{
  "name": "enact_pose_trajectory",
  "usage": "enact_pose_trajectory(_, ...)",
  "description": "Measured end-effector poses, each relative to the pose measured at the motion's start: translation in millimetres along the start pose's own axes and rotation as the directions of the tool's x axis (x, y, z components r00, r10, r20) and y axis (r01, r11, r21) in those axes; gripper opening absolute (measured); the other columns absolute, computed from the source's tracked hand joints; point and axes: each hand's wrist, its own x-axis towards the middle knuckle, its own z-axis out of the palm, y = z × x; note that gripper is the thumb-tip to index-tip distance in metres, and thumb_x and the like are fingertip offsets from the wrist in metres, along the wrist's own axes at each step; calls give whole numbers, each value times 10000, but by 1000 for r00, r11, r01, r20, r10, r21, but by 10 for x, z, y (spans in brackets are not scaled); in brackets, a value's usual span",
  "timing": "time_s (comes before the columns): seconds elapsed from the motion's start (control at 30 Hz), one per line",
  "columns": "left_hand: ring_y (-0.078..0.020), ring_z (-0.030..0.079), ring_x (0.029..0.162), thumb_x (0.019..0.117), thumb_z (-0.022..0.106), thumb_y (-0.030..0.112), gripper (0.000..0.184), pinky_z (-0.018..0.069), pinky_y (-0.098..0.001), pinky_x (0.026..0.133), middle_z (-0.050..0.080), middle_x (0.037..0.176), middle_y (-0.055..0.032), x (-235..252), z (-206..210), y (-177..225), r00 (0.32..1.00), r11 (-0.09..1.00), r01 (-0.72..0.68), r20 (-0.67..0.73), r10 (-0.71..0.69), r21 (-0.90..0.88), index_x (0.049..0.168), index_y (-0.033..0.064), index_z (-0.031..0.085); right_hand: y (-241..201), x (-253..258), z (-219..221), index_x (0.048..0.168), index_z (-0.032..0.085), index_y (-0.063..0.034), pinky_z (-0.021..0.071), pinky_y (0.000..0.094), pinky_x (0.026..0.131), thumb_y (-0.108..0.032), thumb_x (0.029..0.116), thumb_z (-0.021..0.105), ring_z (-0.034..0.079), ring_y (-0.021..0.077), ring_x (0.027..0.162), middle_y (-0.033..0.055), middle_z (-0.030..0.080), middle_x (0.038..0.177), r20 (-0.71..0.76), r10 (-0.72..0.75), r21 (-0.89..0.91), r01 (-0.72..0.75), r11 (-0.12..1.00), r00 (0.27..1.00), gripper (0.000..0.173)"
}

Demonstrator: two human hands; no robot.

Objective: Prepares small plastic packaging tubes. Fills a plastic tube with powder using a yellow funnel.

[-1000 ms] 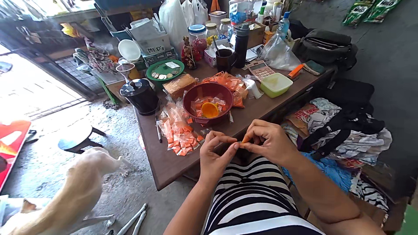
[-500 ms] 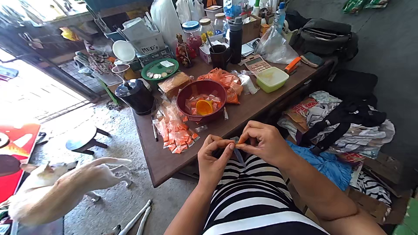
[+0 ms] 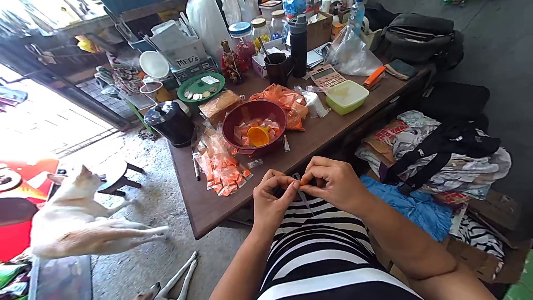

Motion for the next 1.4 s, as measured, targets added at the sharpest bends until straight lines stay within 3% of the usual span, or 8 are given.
enact_pose_trajectory(0.27,-12,596,815,1001,573,77,111,532,-189,729,603,922,57,1,86,-98,990,964,132,78,-117,-231,919,88,647,88,5,21,954,767,-89,414,105,587,-272,891,780,488,-61,661,-31,660,910,98,146,275,-168,947,984,194)
enact_pose_trajectory(0.53,-4,582,798,1003,591,96,97,516,-184,727,603,909,66,-28,118,-209,984,924,175,67,-162,-341,928,105,651,141,-4,99,928,748,-59,410,80,570,-198,895,737,495,-75,660,-42,644,892,135,237,434,-272,859,962,143)
enact_pose_trajectory(0.97,4,570,812,965,612,86,68,505,-157,695,577,925,60,-103,153,-223,996,979,37,-76,-53,-199,903,96,637,143,-31,323,844,680,-47,419,89,571,-124,870,665,501,-58,671,-28,613,858,-103,206,438,-141,888,973,84)
enact_pose_trajectory(1.1,-11,590,955,1008,629,186,101,522,-183,846,606,998,65,-122,57,-269,993,996,-69,-98,63,-55,980,125,705,175,0,212,878,693,-43,407,81,575,-149,892,654,486,-68,669,-23,611,871,53,188,400,-193,896,981,114)
enact_pose_trajectory(1.17,-87,587,1149,1041,551,161,203,513,-274,1002,623,1180,12,-102,-43,-319,993,993,-119,-6,119,4,1151,113,715,199,14,142,890,698,-50,392,79,574,-167,910,647,470,-73,662,-30,605,871,139,183,375,-223,900,973,128)
enact_pose_trajectory(1.23,-195,570,1274,992,513,54,321,492,-384,1083,615,1333,-81,-58,-117,-360,984,992,-122,125,127,-43,1265,72,681,219,27,83,889,691,-53,375,74,567,-174,922,635,450,-81,652,-40,590,863,190,159,366,-221,904,969,138)
enact_pose_trajectory(1.3,-227,589,1262,972,543,37,344,498,-423,1082,621,1336,-119,-17,-131,-375,968,988,-90,222,117,-127,1301,20,641,232,40,38,895,694,-53,364,71,562,-180,936,624,438,-84,649,-47,580,859,217,130,366,-204,908,967,151)
enact_pose_trajectory(1.4,-144,639,1174,988,599,74,291,528,-363,1035,685,1233,-54,8,-91,-359,956,972,-38,275,103,-232,1268,2,640,228,52,-20,909,696,-47,369,72,569,-190,958,614,444,-83,661,-41,580,870,242,96,359,-181,916,966,172)
